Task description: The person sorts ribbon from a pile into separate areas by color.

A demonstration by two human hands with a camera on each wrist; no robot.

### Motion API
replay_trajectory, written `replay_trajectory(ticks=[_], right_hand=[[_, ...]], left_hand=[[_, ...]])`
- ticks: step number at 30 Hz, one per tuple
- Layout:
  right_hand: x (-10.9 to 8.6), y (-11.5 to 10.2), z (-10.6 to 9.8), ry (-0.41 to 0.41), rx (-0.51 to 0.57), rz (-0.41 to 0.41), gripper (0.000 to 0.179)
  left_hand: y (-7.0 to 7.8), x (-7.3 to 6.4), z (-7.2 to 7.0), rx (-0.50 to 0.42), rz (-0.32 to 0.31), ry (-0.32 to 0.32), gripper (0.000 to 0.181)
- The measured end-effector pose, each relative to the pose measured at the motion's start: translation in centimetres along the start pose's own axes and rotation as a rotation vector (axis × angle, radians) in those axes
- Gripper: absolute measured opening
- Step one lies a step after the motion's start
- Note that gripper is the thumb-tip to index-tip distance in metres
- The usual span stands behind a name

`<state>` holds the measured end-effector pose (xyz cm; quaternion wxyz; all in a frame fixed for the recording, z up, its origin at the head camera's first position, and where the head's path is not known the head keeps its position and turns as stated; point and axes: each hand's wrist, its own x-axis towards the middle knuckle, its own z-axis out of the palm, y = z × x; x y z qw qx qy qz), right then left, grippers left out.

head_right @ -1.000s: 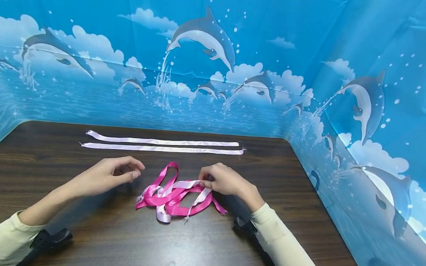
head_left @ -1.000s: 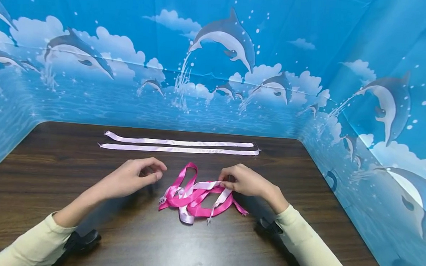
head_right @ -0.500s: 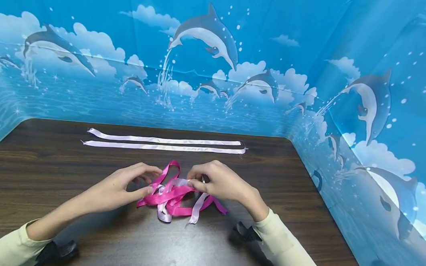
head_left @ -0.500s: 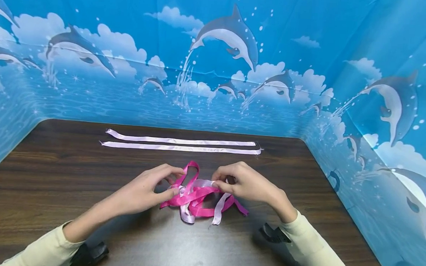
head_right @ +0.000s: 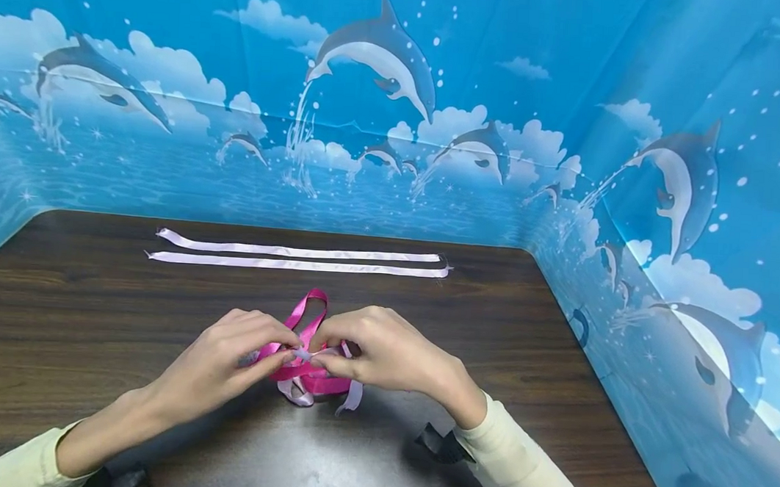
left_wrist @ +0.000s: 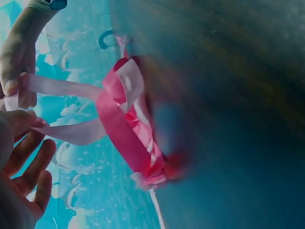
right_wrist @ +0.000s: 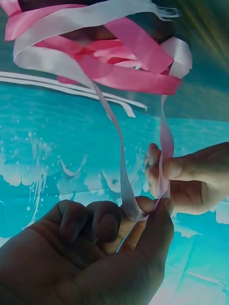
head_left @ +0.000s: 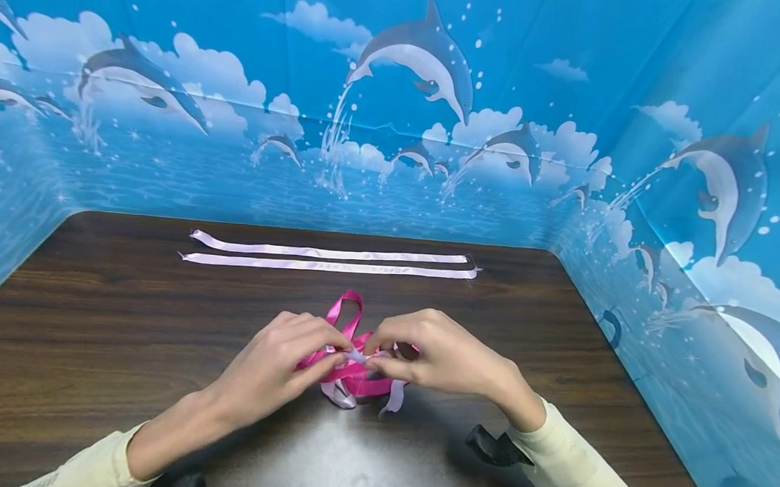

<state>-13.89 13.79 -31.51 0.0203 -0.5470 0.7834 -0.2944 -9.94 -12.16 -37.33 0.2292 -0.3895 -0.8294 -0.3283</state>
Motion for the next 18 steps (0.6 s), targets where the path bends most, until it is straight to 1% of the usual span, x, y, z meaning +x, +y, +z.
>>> replay_trajectory(ticks=[2,6,11,14,18], right_hand=[[0.0,-0.1,-0.2,0.007,0.006,0.005,0.008],[-0.2,-0.3,-0.8,0.017,0.018,0.028,0.011],[-0.7,-0.3,-1.7,0.047,-0.006,0.044,0.012],[-1.0,-0.3,-2.2,0.075,-0.030,0.048,0.012],[-1.3,-0.3,-2.8,0.119,-0.035,0.052,0.011]], left_hand=[[-0.1,0.1,-0.3,-0.006,0.020,0.007,0.024],[-0.5,0.2,-0.6,-0.004,0.041,0.022,0.030],[-0.9,0.6,-1.0,0.004,0.039,0.047,0.028],[-1.0,0.8,-1.5,0.045,0.027,0.068,0.027],[-1.1,1.1,-2.6,0.128,-0.001,0.129,0.022]])
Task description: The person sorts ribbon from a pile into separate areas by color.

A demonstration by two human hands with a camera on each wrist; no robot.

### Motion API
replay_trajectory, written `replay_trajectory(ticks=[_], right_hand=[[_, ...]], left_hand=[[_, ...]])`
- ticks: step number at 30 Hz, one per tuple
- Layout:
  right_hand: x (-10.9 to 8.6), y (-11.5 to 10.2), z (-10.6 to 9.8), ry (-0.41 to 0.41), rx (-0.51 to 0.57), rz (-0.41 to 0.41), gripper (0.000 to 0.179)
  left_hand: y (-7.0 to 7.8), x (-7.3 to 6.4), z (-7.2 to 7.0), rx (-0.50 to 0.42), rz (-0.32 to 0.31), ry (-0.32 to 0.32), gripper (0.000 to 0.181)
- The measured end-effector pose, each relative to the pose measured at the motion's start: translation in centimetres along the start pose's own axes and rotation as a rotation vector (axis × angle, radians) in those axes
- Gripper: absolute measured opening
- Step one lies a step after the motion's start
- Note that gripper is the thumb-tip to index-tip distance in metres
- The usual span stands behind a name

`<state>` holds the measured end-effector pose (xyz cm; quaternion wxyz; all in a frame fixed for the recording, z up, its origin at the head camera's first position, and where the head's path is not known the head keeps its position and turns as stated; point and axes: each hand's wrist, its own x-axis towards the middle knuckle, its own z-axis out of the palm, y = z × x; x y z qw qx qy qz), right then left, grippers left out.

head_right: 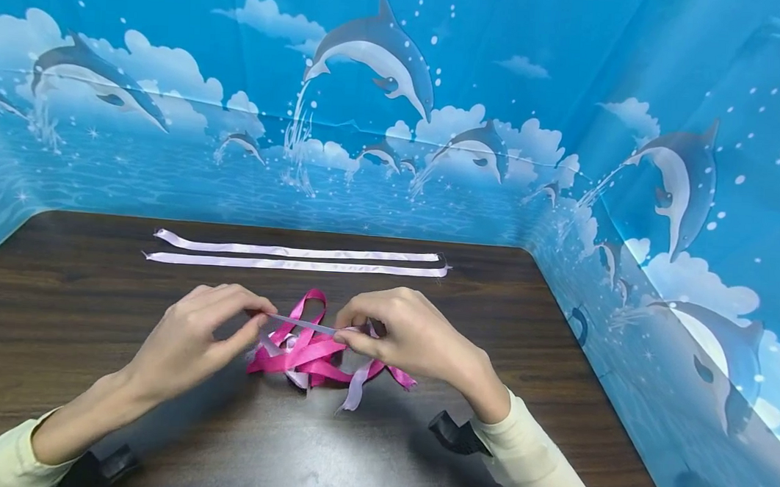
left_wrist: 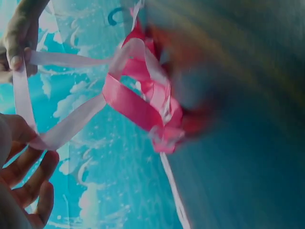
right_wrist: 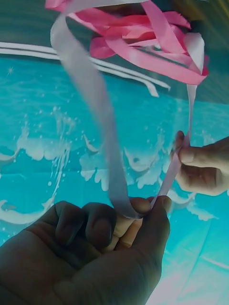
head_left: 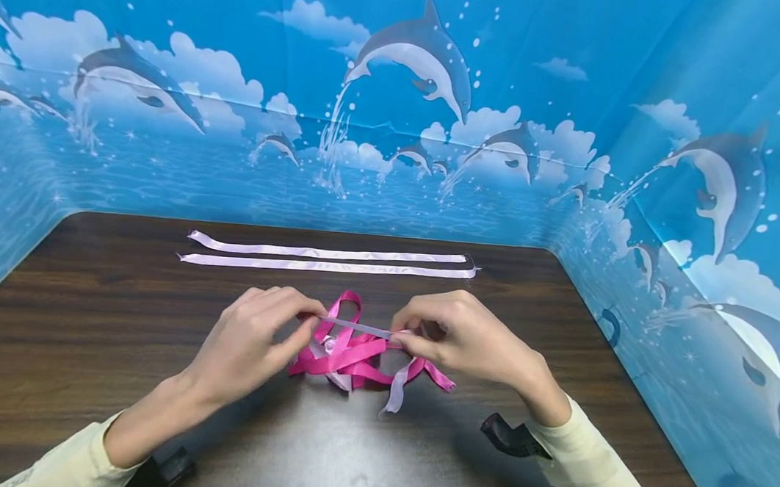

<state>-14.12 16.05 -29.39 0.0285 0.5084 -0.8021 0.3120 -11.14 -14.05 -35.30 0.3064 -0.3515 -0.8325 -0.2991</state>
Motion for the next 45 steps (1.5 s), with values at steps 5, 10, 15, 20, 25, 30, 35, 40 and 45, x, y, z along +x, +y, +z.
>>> replay_trajectory(ticks=[5,10,15,20,25,30,35,40,45], right_hand=[[-0.3,-0.1,-1.1,0.044,-0.002,-0.005,0.012],[-0.8,-0.1,-2.4,0.084,-0.013,-0.021,0.016],[-1.4,-0.3,-3.7,0.125,-0.043,0.014,0.016],[-2.0,-0.2,-4.7,0.163,-0.086,0.051,0.019],[-2.3,0.0,-5.5,0.183,-0.120,0.062,0.020],[-2.6,0.7,-6.3,0.210,-0.144,0.049,0.016],[-2.9,1.5,-6.9,0.215,-0.172,0.059,0.021],[-3.3,2.4,-7.1,0.202,-0.173,0.087,0.021],[-3.6,3.5,-7.0,0.194,-0.124,0.167,0.016]], left_hand=[[-0.5,0.5,-1.3,0.081,-0.016,0.084,0.017],[-0.8,1.0,-2.3,0.165,-0.019,0.123,0.017],[-1.1,1.3,-3.2,0.231,-0.024,0.169,0.017],[-1.7,1.5,-4.3,0.270,-0.050,0.196,0.016],[-2.6,1.7,-5.6,0.318,-0.095,0.206,0.014],[-3.8,1.7,-6.6,0.357,-0.136,0.239,0.014],[-5.4,1.6,-7.4,0.399,-0.179,0.235,0.015],[-7.0,1.1,-7.7,0.399,-0.265,0.186,0.013],[-8.5,0.4,-8.1,0.350,-0.360,0.124,0.013]])
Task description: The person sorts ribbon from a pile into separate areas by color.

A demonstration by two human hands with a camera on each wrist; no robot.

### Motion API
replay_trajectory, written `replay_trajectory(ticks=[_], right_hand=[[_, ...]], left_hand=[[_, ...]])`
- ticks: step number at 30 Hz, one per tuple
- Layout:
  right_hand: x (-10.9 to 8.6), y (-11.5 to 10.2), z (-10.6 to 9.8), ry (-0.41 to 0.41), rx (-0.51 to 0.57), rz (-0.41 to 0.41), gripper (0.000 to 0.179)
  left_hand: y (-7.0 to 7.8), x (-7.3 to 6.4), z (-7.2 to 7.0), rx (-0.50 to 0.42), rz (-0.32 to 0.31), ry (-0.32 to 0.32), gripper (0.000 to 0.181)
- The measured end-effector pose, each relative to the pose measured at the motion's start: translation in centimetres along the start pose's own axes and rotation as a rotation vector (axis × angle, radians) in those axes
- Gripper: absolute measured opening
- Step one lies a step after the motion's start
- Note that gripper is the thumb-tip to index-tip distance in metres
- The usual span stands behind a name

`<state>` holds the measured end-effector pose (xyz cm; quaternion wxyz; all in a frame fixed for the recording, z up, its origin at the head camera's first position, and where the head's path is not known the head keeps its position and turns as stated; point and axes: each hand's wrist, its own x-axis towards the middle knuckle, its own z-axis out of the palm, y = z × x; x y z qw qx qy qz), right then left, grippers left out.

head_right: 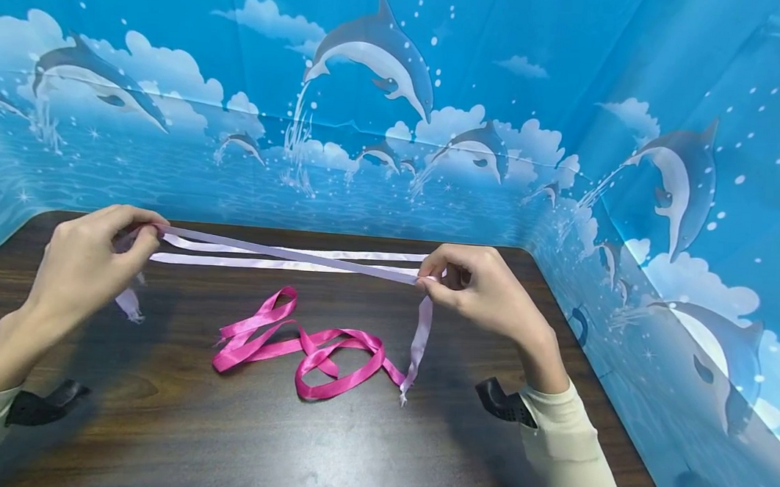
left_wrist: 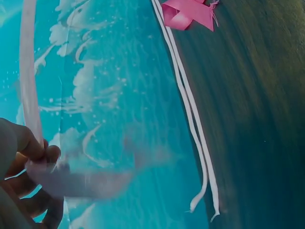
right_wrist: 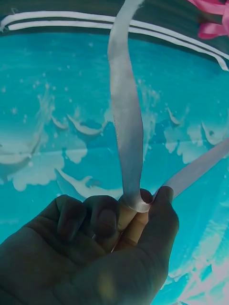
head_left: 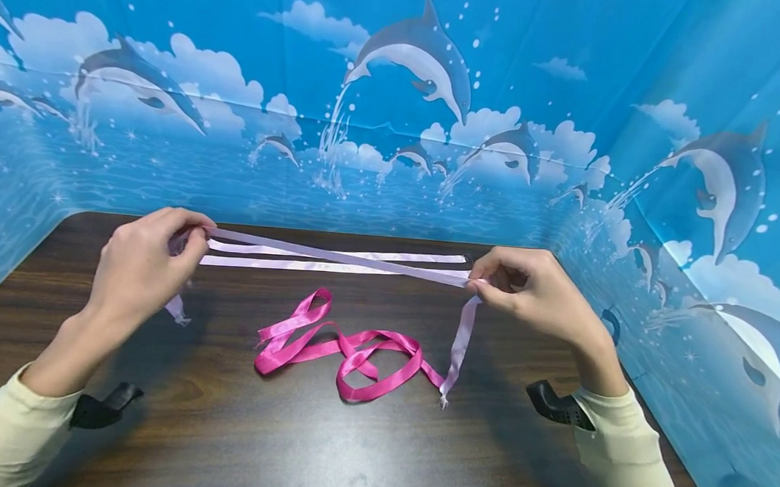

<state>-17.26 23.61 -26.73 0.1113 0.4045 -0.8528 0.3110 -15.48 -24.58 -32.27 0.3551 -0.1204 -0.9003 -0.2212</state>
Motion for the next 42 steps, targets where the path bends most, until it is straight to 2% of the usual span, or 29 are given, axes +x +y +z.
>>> replay_trajectory(ticks=[5,10,20,27,34,42], right_hand=[[0.1,1.2,0.5,-0.023,0.052,0.101,0.009],[0.0,2.7,0.8,-0.025,0.040,0.179,0.009],[-0.4,5.7,0.9,-0.040,-0.020,0.279,0.012],[-0.7,8.1,1.4,-0.055,-0.059,0.325,0.010],[-1.0,10.5,2.0,-0.096,-0.081,0.401,0.010],[-1.4,12.3,2.4,-0.169,-0.074,0.491,0.007]], left_hand=[[-1.7,0.0,-0.1,-0.069,-0.075,-0.047,0.016],[-3.4,0.1,-0.1,-0.114,-0.182,-0.135,0.022],[-7.5,-0.8,0.9,-0.108,-0.307,-0.294,0.031],[-9.3,-1.2,1.3,-0.085,-0.362,-0.322,0.035],[-11.0,-1.6,1.7,-0.052,-0.420,-0.302,0.034],[-13.0,-2.4,1.3,-0.027,-0.482,-0.300,0.039]])
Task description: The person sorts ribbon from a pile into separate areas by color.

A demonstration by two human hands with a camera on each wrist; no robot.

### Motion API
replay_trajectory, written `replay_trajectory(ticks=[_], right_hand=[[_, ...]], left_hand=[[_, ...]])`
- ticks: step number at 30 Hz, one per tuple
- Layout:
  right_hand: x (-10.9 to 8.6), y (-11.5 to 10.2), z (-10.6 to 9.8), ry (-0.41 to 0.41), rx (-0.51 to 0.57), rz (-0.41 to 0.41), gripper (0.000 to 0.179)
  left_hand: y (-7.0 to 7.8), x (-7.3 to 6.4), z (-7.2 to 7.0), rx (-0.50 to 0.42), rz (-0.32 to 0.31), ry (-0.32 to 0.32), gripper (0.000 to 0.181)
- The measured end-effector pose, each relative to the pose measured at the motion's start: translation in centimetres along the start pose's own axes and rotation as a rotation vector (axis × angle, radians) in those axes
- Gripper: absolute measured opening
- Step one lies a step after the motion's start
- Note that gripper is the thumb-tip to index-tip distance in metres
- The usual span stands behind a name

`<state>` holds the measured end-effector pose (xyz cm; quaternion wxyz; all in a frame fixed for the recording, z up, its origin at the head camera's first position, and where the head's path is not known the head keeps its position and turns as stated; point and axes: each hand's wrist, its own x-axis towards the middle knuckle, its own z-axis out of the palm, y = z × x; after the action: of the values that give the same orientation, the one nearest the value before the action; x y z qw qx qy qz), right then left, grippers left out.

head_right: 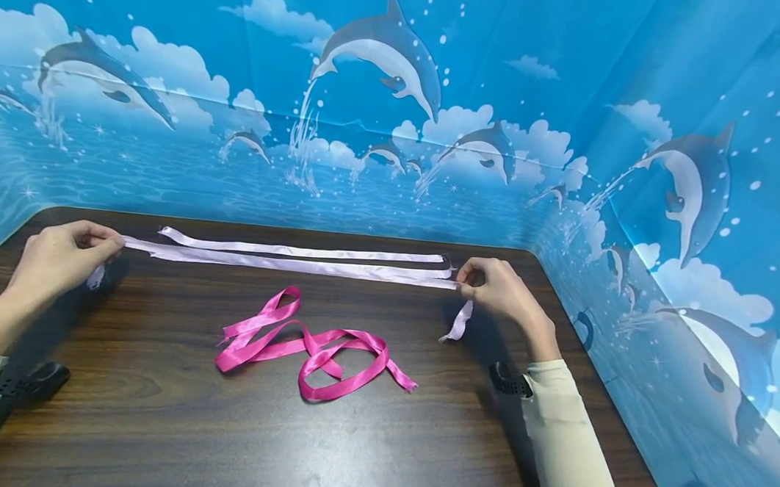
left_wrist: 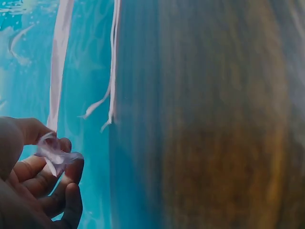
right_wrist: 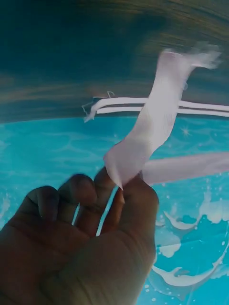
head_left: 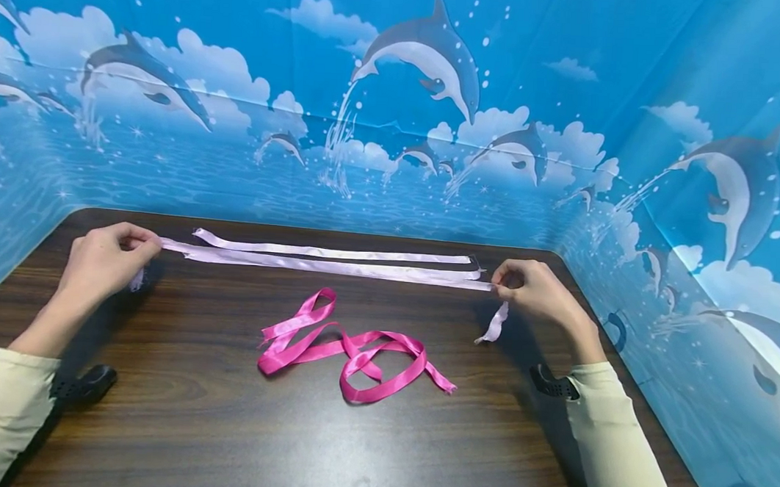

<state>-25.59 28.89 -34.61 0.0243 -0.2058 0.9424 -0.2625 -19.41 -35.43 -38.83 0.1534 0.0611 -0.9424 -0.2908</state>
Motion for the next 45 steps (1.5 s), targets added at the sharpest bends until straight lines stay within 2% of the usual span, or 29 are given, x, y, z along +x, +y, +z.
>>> replay_trajectory(ticks=[7,14,21,31,45], right_hand=[[-0.1,1.4,-0.1,-0.032,-0.015,0.075,0.006],[-0.2,2.9,0.1,0.050,-0.037,0.106,0.006],[-0.1,4.3,0.5,0.123,-0.033,0.136,0.007],[0.3,6.1,2.1,0.233,-0.056,0.167,0.008],[0.5,6.7,3.4,0.238,-0.016,0.284,0.018]], left_hand=[[-1.0,0.1,0.1,0.004,-0.055,-0.026,0.047],[-2.0,0.2,0.0,0.007,-0.090,-0.068,0.054],[-2.9,0.4,0.2,-0.002,-0.130,-0.138,0.059],[-3.3,0.6,0.8,-0.010,-0.129,-0.117,0.050],[-3.6,0.4,0.9,-0.010,-0.137,-0.107,0.051]])
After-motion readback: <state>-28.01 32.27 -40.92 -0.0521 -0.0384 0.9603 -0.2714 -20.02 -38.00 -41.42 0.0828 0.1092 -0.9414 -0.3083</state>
